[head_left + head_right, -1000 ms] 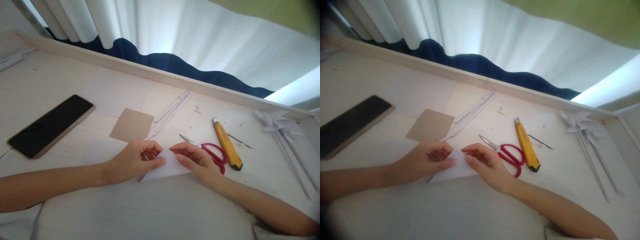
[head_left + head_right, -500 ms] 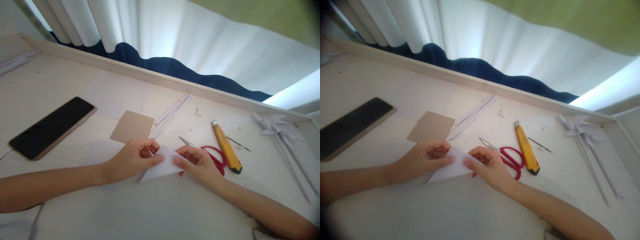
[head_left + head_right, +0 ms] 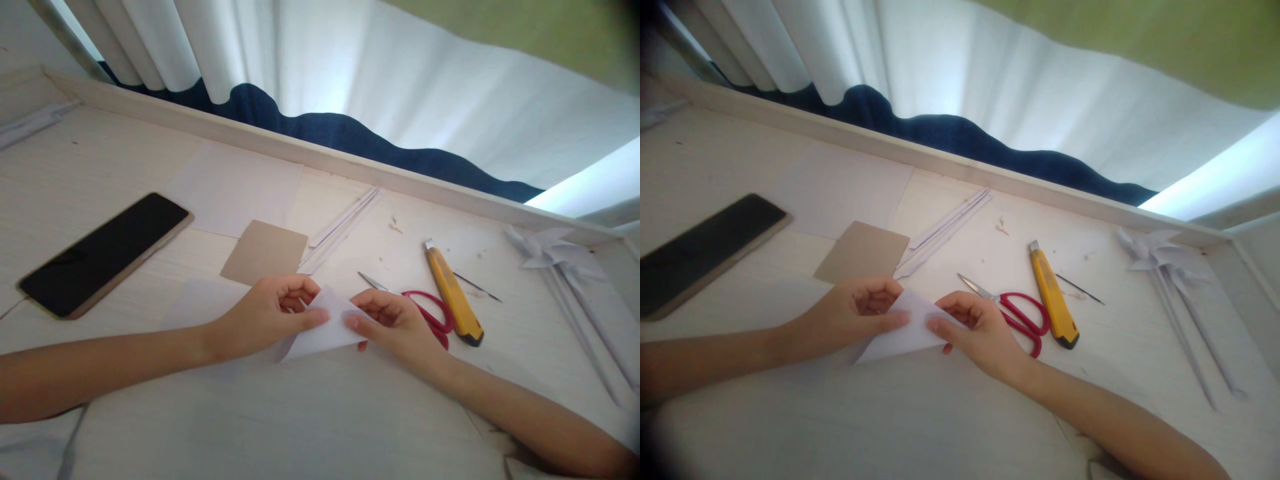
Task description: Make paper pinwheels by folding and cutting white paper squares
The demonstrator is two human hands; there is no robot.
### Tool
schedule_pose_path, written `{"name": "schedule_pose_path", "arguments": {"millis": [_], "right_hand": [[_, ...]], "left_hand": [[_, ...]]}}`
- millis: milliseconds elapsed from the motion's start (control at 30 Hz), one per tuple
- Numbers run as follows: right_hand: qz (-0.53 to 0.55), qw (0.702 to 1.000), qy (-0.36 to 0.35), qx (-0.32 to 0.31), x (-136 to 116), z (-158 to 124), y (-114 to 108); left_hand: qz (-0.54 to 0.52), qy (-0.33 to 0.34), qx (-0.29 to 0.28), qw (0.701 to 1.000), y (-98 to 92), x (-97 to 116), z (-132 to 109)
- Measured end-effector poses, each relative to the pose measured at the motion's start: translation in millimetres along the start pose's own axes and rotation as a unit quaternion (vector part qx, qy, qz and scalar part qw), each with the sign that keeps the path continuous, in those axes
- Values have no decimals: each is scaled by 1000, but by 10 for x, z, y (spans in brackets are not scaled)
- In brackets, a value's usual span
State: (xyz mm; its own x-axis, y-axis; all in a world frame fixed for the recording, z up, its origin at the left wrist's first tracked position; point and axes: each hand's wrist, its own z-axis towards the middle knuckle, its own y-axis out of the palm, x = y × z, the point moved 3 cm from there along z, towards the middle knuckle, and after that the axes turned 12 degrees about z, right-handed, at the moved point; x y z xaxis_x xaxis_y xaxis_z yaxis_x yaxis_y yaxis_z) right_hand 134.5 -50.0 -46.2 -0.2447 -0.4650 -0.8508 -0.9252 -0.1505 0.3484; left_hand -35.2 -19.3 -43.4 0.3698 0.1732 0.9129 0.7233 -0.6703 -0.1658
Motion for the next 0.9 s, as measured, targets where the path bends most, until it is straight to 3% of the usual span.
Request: {"name": "schedule_pose_path", "arguments": {"millis": [900], "right_hand": [[-34,999,-23,-3,-3,-12,0]], "left_hand": [[1,-1,-23,1000,21,22,-15]]}}
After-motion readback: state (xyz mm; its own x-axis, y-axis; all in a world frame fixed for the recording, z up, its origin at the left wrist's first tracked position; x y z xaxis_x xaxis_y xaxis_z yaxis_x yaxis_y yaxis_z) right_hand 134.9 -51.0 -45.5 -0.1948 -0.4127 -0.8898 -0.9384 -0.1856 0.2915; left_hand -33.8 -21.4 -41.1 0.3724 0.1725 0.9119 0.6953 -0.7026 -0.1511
